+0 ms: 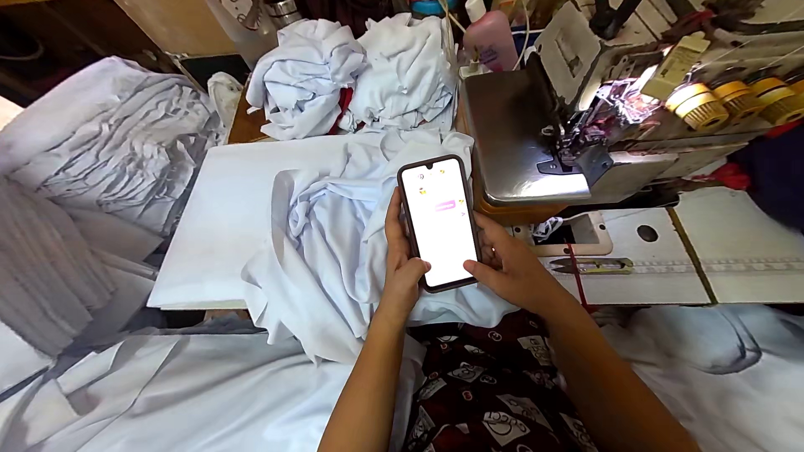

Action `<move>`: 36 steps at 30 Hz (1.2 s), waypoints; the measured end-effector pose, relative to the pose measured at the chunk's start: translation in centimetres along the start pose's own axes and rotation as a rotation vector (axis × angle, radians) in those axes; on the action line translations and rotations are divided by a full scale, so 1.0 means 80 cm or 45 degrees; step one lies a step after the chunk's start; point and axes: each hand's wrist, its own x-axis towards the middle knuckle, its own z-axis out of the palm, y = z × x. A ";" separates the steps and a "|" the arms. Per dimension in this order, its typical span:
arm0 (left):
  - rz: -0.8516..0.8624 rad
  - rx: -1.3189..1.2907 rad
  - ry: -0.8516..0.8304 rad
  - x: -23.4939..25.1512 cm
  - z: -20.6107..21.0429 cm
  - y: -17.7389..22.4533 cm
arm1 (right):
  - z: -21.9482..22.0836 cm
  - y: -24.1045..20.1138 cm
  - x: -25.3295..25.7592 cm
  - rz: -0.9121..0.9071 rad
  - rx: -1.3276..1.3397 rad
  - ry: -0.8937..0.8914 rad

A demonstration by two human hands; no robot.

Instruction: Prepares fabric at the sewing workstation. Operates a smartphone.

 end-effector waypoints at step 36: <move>-0.028 0.004 0.037 -0.001 0.006 0.005 | 0.009 -0.002 0.000 0.081 0.028 0.038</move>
